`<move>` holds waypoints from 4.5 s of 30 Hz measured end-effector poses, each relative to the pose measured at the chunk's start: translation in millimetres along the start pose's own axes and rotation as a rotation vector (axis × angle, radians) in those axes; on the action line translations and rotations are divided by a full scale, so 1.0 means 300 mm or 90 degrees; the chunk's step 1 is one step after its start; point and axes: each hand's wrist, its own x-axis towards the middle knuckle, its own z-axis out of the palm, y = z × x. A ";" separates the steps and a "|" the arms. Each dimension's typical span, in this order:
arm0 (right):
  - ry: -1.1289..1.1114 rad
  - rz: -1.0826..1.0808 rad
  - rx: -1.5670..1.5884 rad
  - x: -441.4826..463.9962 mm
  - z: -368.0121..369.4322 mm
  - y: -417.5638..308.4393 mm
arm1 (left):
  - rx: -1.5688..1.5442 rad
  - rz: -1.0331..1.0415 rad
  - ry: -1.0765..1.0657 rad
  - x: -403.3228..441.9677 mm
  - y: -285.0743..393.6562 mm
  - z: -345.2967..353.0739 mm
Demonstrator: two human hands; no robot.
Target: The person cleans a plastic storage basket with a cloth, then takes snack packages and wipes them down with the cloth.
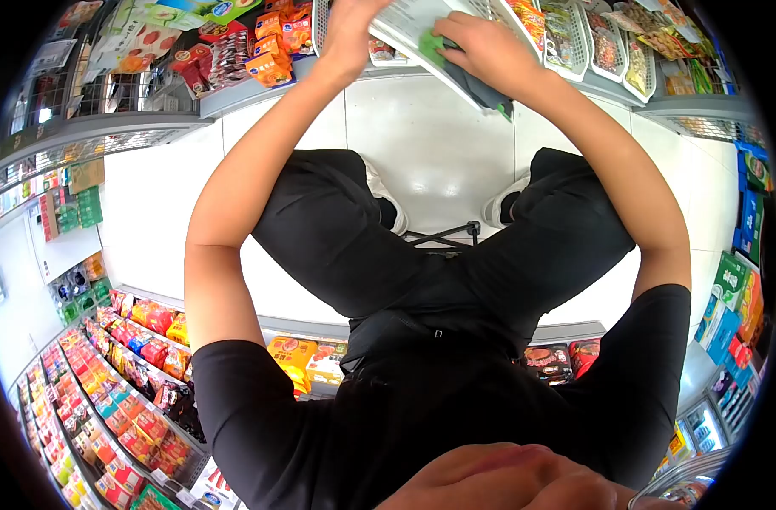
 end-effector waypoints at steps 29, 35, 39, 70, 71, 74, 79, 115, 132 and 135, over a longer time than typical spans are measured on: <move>-0.444 0.177 0.025 -0.177 0.035 0.300 | 0.331 0.280 0.112 -0.047 0.175 -0.066; -0.300 0.219 -0.076 -0.172 0.027 0.408 | 0.311 0.225 0.135 -0.045 0.170 -0.075; -0.253 0.247 -0.135 -0.164 -0.001 0.398 | 0.308 0.198 0.134 -0.051 0.178 -0.076; -0.304 0.072 -0.118 -0.021 0.077 0.081 | 0.158 0.113 0.060 -0.029 0.095 0.018; -0.316 0.078 -0.148 -0.019 0.053 0.079 | 0.123 0.095 0.063 -0.015 0.070 0.018; -0.303 0.089 -0.238 -0.022 -0.022 0.051 | 0.099 0.024 0.088 -0.004 0.071 0.039; -0.049 0.072 -0.308 -0.025 0.016 0.124 | -0.017 -0.060 0.072 0.005 0.026 0.019; -0.205 0.022 -0.280 -0.064 0.081 0.218 | -0.108 -0.220 -0.047 -0.027 0.034 0.020; 0.130 0.003 -0.027 0.019 0.044 0.031 | -0.086 -0.309 -0.210 -0.074 -0.031 0.103; 0.101 -0.014 -0.018 0.008 0.056 0.018 | -0.065 -0.279 -0.221 -0.083 -0.039 0.096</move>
